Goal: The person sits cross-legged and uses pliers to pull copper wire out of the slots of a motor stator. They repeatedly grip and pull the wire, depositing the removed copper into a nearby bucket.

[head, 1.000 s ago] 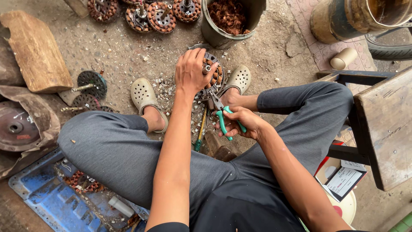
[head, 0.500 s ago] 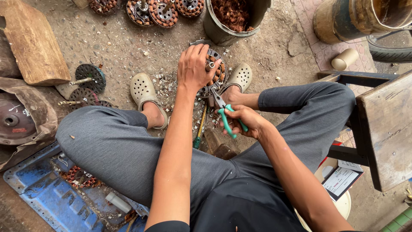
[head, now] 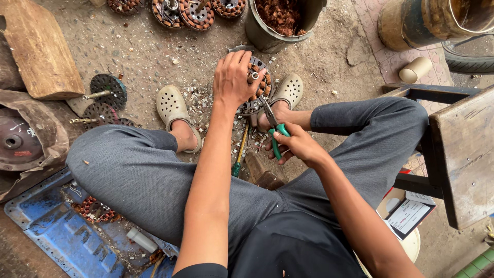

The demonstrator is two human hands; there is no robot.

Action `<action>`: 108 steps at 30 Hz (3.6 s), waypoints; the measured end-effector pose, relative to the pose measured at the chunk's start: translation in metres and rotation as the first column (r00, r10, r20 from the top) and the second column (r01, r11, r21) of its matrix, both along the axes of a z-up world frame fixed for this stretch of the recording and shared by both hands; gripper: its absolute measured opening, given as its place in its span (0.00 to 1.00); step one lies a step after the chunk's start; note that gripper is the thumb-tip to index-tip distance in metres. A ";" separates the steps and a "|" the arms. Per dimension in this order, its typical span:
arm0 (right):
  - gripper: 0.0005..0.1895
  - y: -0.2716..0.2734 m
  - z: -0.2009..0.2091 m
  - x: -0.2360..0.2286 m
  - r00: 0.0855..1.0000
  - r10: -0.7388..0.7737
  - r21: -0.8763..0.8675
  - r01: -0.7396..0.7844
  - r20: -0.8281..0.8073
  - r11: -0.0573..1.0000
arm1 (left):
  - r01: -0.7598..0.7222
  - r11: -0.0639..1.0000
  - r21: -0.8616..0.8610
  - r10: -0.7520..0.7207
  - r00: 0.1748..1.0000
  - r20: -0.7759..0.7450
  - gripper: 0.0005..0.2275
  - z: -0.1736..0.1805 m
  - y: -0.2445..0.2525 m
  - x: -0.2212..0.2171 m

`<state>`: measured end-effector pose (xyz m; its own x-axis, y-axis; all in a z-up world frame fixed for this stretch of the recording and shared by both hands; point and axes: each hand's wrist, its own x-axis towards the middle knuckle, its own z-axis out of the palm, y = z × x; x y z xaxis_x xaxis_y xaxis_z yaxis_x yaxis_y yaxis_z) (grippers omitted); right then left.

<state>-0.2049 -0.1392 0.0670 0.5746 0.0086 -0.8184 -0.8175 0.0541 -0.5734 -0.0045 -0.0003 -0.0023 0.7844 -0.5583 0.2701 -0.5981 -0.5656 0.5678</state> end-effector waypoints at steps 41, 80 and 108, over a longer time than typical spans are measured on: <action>0.18 -0.049 0.040 0.068 0.863 0.436 0.068 -0.434 -0.256 0.898 | 0.001 1.000 -0.007 -0.001 0.996 0.084 0.28 -0.016 -0.004 0.003; 0.39 0.033 0.067 0.051 0.595 0.749 -0.756 -0.623 -0.290 0.203 | 0.004 1.000 -0.020 -0.003 0.998 0.066 0.24 -0.007 0.000 -0.002; 0.37 0.036 0.066 0.066 0.472 0.853 -0.863 -0.503 -0.225 0.050 | 0.025 1.000 0.006 -0.025 0.997 0.068 0.22 0.000 0.002 -0.001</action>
